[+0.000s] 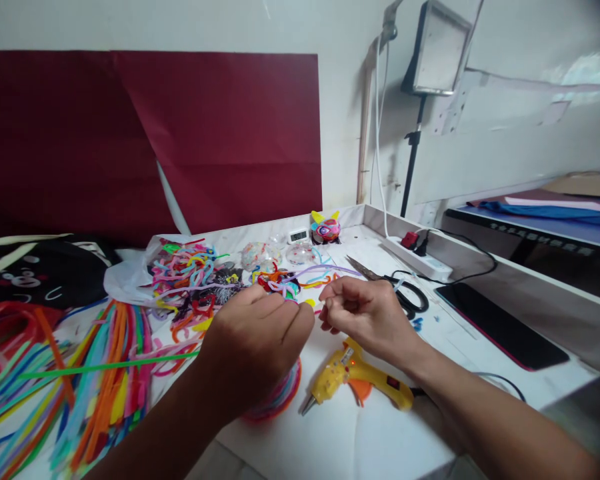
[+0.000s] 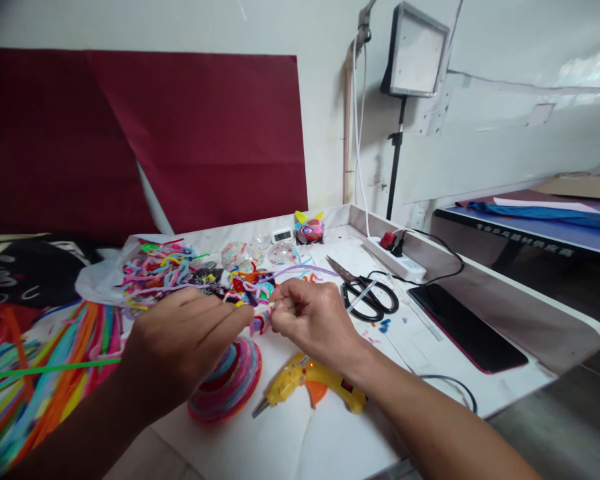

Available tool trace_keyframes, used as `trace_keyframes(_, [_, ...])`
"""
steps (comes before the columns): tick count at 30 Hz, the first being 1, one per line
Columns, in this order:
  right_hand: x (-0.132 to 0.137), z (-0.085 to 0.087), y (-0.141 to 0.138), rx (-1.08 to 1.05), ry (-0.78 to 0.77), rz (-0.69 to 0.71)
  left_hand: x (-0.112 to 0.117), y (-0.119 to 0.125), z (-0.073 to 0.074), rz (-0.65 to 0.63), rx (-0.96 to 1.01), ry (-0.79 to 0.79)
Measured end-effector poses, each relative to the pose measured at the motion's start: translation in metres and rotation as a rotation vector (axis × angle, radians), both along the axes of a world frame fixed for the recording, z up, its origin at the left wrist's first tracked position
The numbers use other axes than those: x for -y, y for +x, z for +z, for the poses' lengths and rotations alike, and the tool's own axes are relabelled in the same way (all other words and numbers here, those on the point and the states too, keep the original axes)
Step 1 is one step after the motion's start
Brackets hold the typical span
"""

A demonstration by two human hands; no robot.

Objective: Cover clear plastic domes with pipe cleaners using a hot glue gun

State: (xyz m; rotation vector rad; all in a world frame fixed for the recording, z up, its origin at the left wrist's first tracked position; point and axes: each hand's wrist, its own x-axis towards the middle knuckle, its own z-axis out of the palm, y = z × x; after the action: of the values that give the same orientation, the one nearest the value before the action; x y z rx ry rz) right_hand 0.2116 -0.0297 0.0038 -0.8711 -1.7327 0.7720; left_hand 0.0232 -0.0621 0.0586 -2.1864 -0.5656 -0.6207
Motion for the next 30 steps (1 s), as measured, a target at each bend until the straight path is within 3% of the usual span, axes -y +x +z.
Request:
trace_keyframes(9, [0.003, -0.001, -0.003, 0.057, 0.222, -0.111, -0.005, -0.002, -0.003, -0.007, 0.05, 0.003])
trace_keyframes(16, [-0.006, 0.0, 0.007, 0.006, 0.179, -0.166, -0.002, -0.008, 0.002, -0.002, 0.115, -0.013])
trace_keyframes(19, [-0.019, 0.004, 0.021, -0.214, 0.068, -0.276, 0.006, -0.018, 0.015, 0.12, 0.29, -0.044])
trace_keyframes(22, [-0.029, 0.003, 0.028, -0.282, 0.046, -0.231, 0.011, -0.024, 0.023, 0.204, 0.461, -0.13])
trace_keyframes(25, [-0.035, -0.004, 0.027, -0.172, 0.072, -0.16, 0.01, -0.025, 0.024, 0.206, 0.535, -0.233])
trace_keyframes(30, [-0.039, -0.012, 0.028, 0.135, 0.113, -0.241, 0.004, -0.024, 0.022, 0.201, 0.589, -0.362])
